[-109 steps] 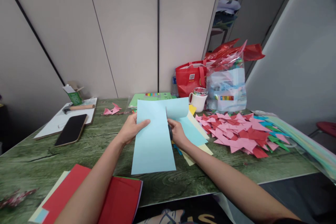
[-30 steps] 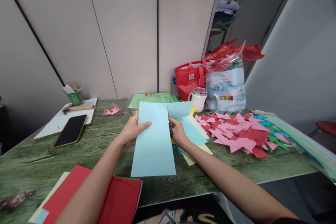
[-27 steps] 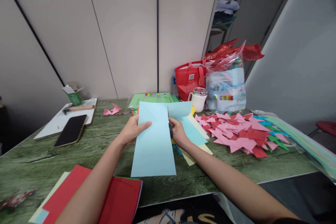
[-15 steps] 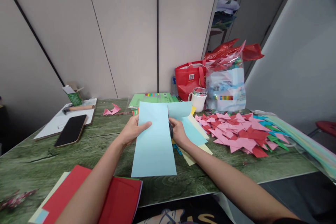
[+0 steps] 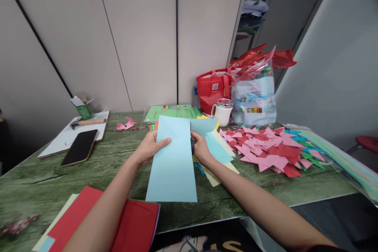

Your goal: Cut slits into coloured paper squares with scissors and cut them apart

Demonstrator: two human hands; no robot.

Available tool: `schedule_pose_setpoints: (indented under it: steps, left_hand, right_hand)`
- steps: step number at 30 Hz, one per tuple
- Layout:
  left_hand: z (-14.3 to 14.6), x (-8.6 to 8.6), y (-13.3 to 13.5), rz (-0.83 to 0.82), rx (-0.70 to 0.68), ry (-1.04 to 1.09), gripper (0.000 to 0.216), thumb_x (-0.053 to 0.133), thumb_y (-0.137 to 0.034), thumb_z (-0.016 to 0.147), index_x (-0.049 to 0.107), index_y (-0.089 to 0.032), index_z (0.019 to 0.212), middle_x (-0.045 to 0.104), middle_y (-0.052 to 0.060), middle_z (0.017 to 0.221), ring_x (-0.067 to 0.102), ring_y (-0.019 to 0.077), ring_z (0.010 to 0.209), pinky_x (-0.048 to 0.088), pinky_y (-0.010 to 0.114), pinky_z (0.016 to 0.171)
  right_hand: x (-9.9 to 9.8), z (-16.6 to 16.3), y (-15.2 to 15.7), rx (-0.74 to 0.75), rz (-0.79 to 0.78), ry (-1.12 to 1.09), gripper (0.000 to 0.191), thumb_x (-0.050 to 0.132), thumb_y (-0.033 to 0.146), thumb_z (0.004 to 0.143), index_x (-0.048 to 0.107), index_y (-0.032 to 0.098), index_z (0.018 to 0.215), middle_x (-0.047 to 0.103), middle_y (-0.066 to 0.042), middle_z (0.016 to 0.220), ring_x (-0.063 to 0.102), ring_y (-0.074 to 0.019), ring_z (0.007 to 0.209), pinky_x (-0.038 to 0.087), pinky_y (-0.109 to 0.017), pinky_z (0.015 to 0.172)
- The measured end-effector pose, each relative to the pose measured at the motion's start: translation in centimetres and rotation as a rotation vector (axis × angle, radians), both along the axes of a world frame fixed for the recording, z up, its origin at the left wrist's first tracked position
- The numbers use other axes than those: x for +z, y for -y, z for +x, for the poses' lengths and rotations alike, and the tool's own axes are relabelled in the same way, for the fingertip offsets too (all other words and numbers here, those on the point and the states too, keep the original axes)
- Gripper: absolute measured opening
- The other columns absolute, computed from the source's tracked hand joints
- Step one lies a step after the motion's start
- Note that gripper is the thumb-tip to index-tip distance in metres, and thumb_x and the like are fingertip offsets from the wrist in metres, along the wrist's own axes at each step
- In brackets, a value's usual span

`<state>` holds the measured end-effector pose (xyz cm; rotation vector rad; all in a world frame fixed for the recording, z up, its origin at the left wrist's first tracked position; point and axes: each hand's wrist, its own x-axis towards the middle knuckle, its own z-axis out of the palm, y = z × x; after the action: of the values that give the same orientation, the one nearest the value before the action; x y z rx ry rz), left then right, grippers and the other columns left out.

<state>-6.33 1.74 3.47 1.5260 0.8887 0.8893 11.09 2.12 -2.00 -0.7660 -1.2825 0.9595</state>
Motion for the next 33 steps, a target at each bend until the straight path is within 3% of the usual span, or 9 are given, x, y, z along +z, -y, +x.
schedule_pose_setpoints:
  steps: [12, 33]
  left_hand:
    - [0.14, 0.13, 0.25, -0.060, -0.030, 0.009, 0.033, 0.064, -0.032, 0.066, 0.055, -0.015, 0.092, 0.066, 0.005, 0.082, 0.061, 0.0157, 0.064, 0.049, 0.027, 0.056]
    - [0.19, 0.14, 0.31, -0.050, -0.033, 0.004, 0.034, 0.063, -0.032, 0.067, 0.055, -0.015, 0.096, 0.066, 0.008, 0.090, 0.062, 0.0176, 0.069, 0.050, 0.029, 0.059]
  right_hand:
    - [-0.25, 0.10, -0.34, 0.013, 0.019, -0.007, 0.023, 0.059, 0.019, 0.060, 0.061, 0.014, 0.083, 0.067, -0.002, 0.076, 0.061, -0.0183, 0.071, 0.048, -0.030, 0.065]
    - [-0.15, 0.14, -0.18, -0.003, 0.004, -0.014, 0.021, 0.057, 0.020, 0.061, 0.062, 0.014, 0.080, 0.066, -0.001, 0.069, 0.059, -0.0183, 0.069, 0.048, -0.029, 0.059]
